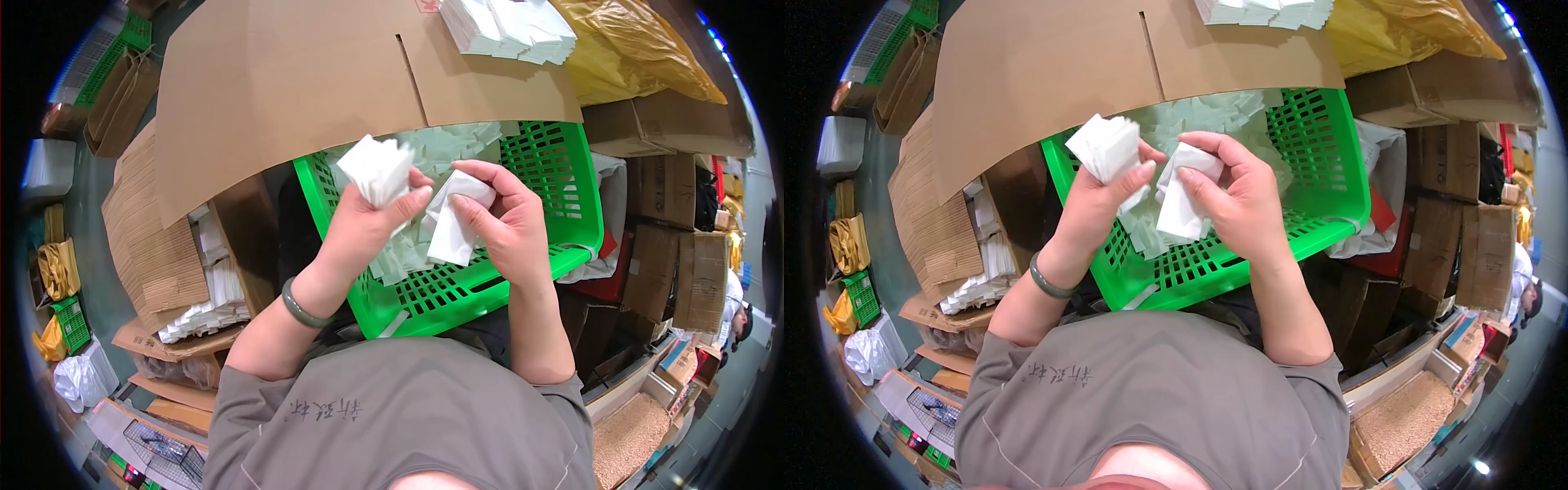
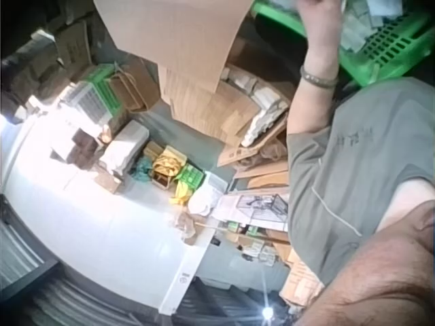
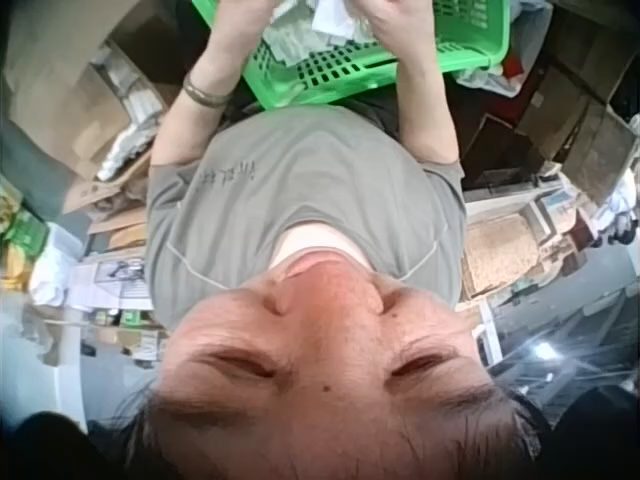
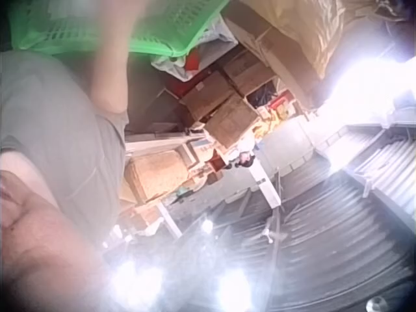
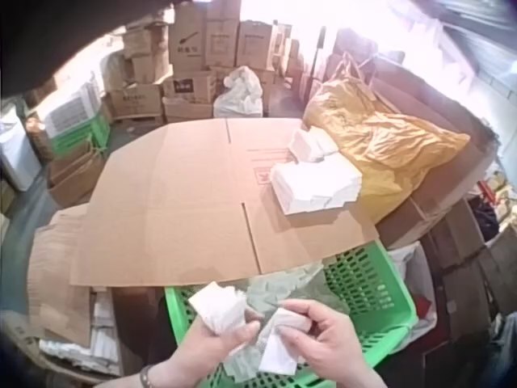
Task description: Sorting and stacking small white rectangular sheets from a plastic basket onto a workspace.
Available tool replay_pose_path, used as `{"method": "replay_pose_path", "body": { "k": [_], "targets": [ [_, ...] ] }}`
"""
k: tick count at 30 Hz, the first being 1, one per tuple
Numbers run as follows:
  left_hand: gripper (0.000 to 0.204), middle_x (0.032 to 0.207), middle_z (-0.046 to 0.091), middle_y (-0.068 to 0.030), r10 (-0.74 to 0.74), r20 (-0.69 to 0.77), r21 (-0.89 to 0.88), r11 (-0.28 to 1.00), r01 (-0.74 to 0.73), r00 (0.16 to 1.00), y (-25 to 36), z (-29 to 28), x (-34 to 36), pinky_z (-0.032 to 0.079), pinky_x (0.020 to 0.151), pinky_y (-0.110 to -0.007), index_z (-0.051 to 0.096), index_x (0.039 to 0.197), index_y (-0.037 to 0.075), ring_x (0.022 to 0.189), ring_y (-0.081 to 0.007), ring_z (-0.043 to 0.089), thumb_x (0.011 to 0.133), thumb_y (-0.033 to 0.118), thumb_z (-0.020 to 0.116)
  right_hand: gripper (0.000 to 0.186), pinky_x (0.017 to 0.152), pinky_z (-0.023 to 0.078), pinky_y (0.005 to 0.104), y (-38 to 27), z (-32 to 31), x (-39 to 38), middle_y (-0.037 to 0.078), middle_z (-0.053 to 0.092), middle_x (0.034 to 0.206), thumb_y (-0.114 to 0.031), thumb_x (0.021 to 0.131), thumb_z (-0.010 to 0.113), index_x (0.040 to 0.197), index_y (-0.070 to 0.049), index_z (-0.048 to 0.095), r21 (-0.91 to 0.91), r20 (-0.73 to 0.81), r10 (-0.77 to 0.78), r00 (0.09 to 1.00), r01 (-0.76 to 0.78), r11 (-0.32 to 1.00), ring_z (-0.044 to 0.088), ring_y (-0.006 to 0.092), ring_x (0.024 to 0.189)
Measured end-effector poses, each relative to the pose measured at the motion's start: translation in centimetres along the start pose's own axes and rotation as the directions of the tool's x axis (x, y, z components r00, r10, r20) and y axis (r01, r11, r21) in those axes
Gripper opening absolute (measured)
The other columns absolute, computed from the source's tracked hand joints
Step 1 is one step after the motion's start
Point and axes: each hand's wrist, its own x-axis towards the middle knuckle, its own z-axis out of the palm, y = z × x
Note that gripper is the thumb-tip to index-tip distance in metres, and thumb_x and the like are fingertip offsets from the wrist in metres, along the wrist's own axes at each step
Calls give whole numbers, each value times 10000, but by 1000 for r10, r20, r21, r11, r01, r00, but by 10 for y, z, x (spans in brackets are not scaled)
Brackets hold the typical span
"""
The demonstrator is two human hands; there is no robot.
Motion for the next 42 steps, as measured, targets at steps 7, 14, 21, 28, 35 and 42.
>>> {"method": "replay_pose_path", "body": {
  "k": [7, 14, 21, 28, 35, 42],
  "targets": [
    [277, 930, 620, -2, -36, 148, 80, 997, 24, 988, 7, 10, -8, 481, 764, -255, 590, 1038, 28, 878, -83, 571, 813, 94, 738, 186, 737, 472, 218, 19, 23, 8, 29, 614, 963, -32, 887, 609, 1067, 8, 579, 87, -250, -137, 959, 163, 983, 572, 81, 843],
    [313, 1022, 623, -22, -40, 183, -13, 999, 43, 982, 7, 11, -8, 496, 807, -277, 581, 1111, 11, 944, -102, 587, 824, 51, 699, 200, 768, 438, 209, 19, 31, 9, 38, 590, 993, -34, 892, 608, 1085, 2, 572, -57, -288, -258, 922, 253, 966, 533, 76, 886],
    [305, 1003, 629, 2, -98, 153, 113, 990, 81, 983, 2, 4, -5, 492, 800, -278, 590, 1124, 40, 937, -97, 588, 827, 8, 649, 226, 729, 451, 208, 14, 17, 12, 43, 619, 955, -162, 935, 570, 1073, 17, 582, 180, -206, 4, 978, 34, 983, 564, 72, 830],
    [311, 1002, 631, -2, -193, 231, -5, 980, 200, 953, 5, 7, -6, 489, 782, -273, 589, 1125, 38, 911, -97, 591, 823, 14, 660, 132, 587, 427, 182, 14, 5, 10, -8, 636, 787, -128, 915, 606, 936, 1, 624, 253, -167, 45, 985, -2, 967, 542, 26, 680],
    [327, 1023, 635, -9, -188, 205, 71, 982, 177, 961, 1, 7, -5, 485, 827, -283, 591, 1134, 40, 959, -108, 593, 815, -6, 647, 150, 629, 442, 188, 17, 10, 12, 14, 651, 847, -132, 909, 620, 979, 0, 612, 33, -278, -94, 956, 108, 994, 574, 47, 726],
    [297, 1035, 639, -16, -125, 184, 97, 989, 108, 975, 2, 10, -7, 475, 853, -284, 610, 1109, 34, 979, -114, 594, 817, -11, 638, 147, 585, 403, 177, 6, -21, 14, -1, 651, 800, -124, 873, 656, 956, -5, 679, 152, 81, 205, 975, -215, 965, 537, 41, 654]
  ]
}}
